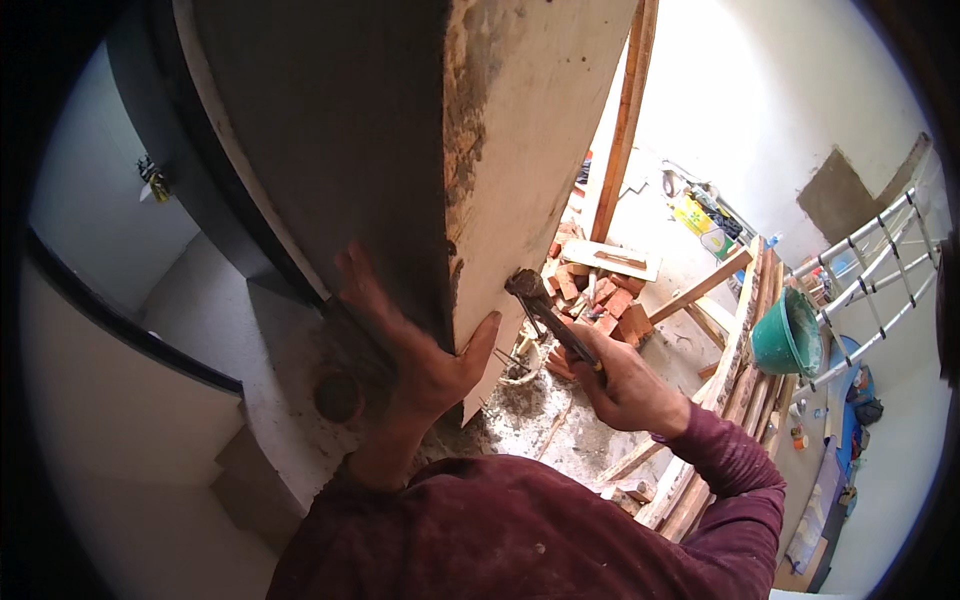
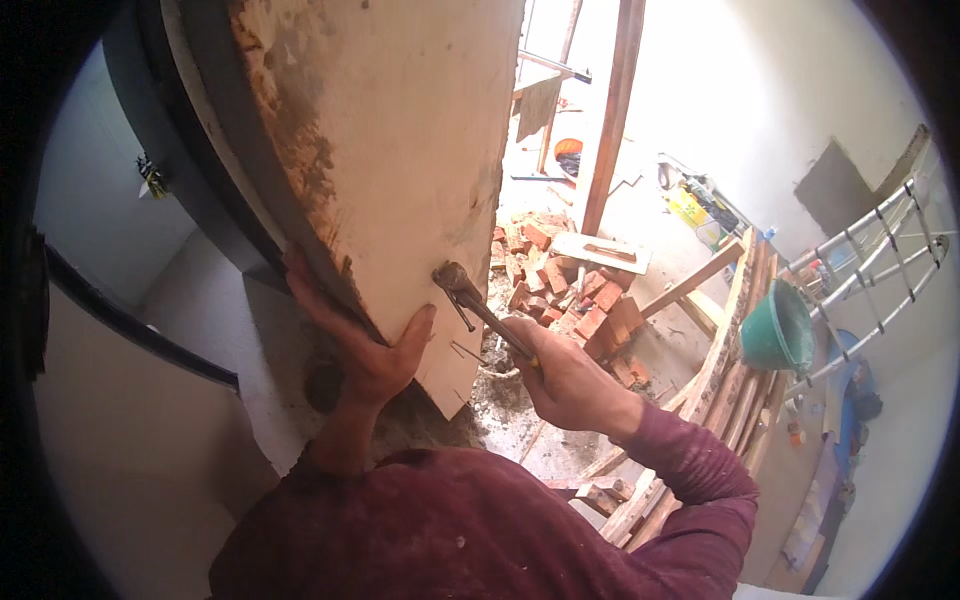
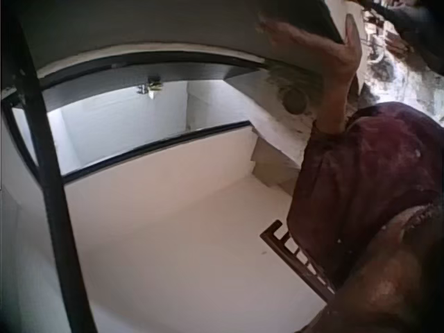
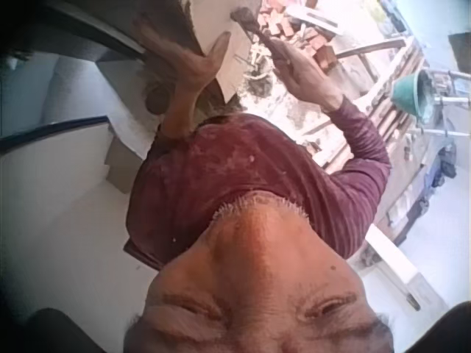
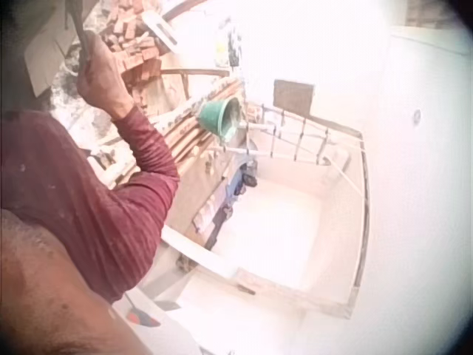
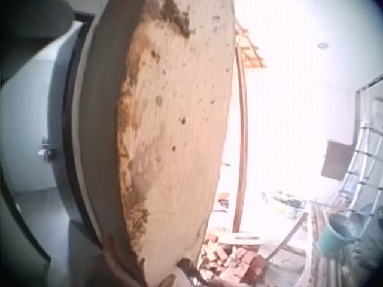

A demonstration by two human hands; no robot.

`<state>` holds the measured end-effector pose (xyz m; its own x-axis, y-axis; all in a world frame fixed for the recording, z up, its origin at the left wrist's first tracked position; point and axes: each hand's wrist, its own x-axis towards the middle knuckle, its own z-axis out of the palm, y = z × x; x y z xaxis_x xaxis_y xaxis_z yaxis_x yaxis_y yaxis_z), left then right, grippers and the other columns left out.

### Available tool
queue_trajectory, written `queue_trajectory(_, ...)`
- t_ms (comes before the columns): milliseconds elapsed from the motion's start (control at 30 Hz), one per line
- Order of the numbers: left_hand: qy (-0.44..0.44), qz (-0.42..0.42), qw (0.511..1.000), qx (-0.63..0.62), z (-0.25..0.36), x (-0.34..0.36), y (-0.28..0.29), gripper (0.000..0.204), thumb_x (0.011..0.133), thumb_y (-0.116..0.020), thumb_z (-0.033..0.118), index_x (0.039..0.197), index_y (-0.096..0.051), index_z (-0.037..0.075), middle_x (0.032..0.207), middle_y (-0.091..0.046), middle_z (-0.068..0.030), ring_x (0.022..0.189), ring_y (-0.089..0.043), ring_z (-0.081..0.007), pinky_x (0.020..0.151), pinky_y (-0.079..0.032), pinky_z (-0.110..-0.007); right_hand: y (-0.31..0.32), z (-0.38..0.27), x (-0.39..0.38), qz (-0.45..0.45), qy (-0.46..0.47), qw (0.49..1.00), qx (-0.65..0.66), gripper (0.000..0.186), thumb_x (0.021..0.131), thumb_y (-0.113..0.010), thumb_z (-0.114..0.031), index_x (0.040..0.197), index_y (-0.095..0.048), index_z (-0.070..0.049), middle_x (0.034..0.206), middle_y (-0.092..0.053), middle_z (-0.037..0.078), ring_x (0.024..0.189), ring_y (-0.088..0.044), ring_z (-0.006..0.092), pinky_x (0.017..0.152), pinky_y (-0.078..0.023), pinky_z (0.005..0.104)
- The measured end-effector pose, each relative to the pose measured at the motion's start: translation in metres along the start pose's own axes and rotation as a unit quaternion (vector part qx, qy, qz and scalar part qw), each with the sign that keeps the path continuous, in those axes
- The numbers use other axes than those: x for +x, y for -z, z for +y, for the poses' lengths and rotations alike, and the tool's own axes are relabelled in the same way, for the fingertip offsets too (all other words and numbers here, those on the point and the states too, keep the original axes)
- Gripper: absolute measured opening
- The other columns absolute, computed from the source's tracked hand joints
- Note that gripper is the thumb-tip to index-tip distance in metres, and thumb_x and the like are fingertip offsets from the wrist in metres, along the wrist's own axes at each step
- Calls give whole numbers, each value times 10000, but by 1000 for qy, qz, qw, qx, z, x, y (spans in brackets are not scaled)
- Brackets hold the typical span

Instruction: The person secures wooden formwork to a plastered wall section using a hammer and nails, and later uses pliers to adjust protruding nails.

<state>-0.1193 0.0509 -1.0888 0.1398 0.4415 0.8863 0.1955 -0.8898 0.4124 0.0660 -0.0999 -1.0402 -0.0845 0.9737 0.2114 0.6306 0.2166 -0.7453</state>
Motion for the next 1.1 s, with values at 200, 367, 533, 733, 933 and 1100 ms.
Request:
queue_trajectory(200, -41, 36, 998, 41, 2, -4, 0, 1174, 732, -780, 262, 1467, 98, 0, 1501, -13, -355, 1397, 43, -534, 1056, 81, -665, -35, 25, -3, 71, 45, 996, 26, 462, 803, -438, 96, 1261, -450, 41, 936, -578, 230, 896, -617, 362, 767, -495, 411)
queue_trajectory(367, -55, -2, 993, 102, 13, 1, 7, 1093, 772, -750, 264, 1482, 47, 25, 1505, -19, -347, 1395, 42, -538, 1045, 92, -679, 20, -6, -2, -17, 24, 993, -114, 486, 797, -456, 83, 1280, -441, 33, 908, -571, 259, 854, -604, 392, 744, -481, 472)
queue_trajectory(533, -49, 0, 991, 125, 13, -1, 7, 1040, 795, -725, 295, 1490, 5, 38, 1516, -22, -331, 1395, 32, -544, 1041, 92, -683, 58, -46, 8, -130, -27, 974, -182, 539, 793, -458, 82, 1325, -386, 29, 885, -571, 281, 857, -603, 405, 760, -470, 480)
queue_trajectory(733, -99, -12, 984, 150, 10, 5, 8, 986, 807, -705, 314, 1492, -55, 30, 1515, -45, -331, 1392, 14, -552, 1027, 112, -694, 64, -54, 11, -163, -35, 970, -178, 682, 792, -548, 20, 1420, -292, -54, 1023, -561, 252, 977, -574, 377, 807, -452, 471)
queue_trajectory(933, -115, -17, 982, 150, 8, 9, 10, 986, 808, -701, 327, 1498, -54, 49, 1507, -39, -350, 1392, 19, -554, 1026, 119, -693, 72, -55, 24, -224, -51, 947, -225, 619, 826, -564, -12, 1390, -313, -52, 992, -549, 225, 956, -566, 396, 820, -445, 474)
queue_trajectory(1100, -128, -7, 976, 176, 24, 7, 26, 991, 795, -710, 330, 1495, -71, 38, 1500, -84, -346, 1395, 3, -548, 1057, 79, -663, 38, -10, 13, -109, 17, 986, -122, 456, 870, -500, 17, 1313, -397, 0, 1040, -549, 244, 996, -557, 397, 831, -449, 467)
